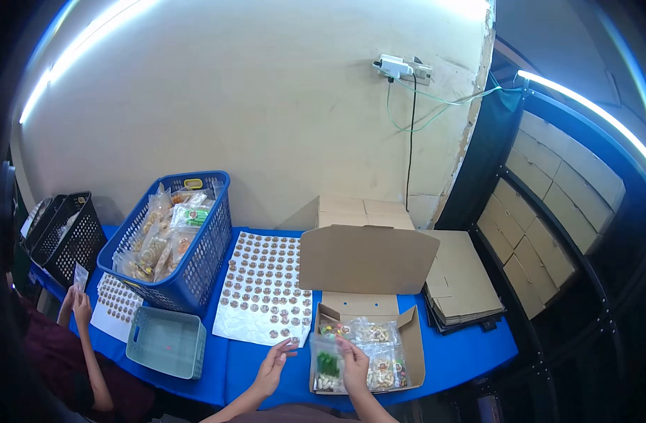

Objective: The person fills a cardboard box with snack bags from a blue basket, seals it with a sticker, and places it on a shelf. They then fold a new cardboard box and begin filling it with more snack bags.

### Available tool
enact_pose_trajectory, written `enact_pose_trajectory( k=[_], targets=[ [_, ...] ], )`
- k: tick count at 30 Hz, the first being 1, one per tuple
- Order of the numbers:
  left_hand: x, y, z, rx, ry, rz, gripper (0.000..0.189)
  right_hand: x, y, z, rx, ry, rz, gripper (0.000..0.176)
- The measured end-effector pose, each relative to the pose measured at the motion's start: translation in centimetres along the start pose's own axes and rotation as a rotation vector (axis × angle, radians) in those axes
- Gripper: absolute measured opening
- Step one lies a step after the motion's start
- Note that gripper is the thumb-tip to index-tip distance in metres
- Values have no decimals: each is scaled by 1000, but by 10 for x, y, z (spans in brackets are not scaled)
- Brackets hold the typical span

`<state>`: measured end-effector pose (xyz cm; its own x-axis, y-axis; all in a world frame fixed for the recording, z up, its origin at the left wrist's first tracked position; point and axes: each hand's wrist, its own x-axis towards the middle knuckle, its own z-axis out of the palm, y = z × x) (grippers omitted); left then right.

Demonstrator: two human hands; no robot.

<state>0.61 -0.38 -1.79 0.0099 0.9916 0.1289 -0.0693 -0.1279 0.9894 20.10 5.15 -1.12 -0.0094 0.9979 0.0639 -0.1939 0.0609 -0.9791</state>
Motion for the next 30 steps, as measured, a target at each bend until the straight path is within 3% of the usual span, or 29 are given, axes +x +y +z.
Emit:
enact_pose_trajectory(
  k=[3, 5, 6, 8, 11, 13, 14, 16, 17, 19, 20, 24, 25, 28, 30],
  targets=[
    [0, -2, -7, -30, -83, -27, 50, -4, -12, 8, -13, 61, 7, 28],
    [-4, 8, 10, 83, -105, 1, 61, -12, -5, 17, -226, -147, -17, 30],
    [-5, 7, 15, 40, -142, 21, 71, -16, -2, 24, -296, -217, -109, 30],
    [-7, -5, 19, 69, -100, 65, 74, -19, -2, 33, -378, -369, -270, 30],
    [-9, -16, 14, 90, -26, 79, 68, -16, 2, 35, -561, -305, -437, 36],
    [-13, -5, 12, 13, -99, -102, 49, -9, 6, 28, -599, -272, -381, 44],
    [-13, 2, 16, -9, -1, -80, 32, -7, 9, 26, -343, -293, -195, 44],
    [-13, 3, 12, 0, -2, -134, 30, -7, 2, 26, 68, -357, 111, 34],
    [-13, 2, 11, 10, -5, -185, 29, -8, 6, 23, 66, -356, 112, 34],
    [-11, -3, 8, 110, 23, -157, 30, -5, 7, 18, -251, -465, -121, 28],
    [-10, -4, 7, 214, 52, -132, 32, -9, 7, 17, -433, -398, -199, 23],
    [-16, 5, 6, 256, 84, -50, 36, -7, 6, 15, -564, -486, -252, 20],
    [-20, 1, 2, 237, 17, -93, 37, -6, 12, 13, -562, -485, -257, 20],
    [-23, 15, 5, 94, -85, -135, 40, -6, 21, 8, -184, -525, 154, 25],
    [-20, 18, 5, -28, -120, -128, 41, -6, 15, 10, -203, -497, 121, 25]
  ],
)
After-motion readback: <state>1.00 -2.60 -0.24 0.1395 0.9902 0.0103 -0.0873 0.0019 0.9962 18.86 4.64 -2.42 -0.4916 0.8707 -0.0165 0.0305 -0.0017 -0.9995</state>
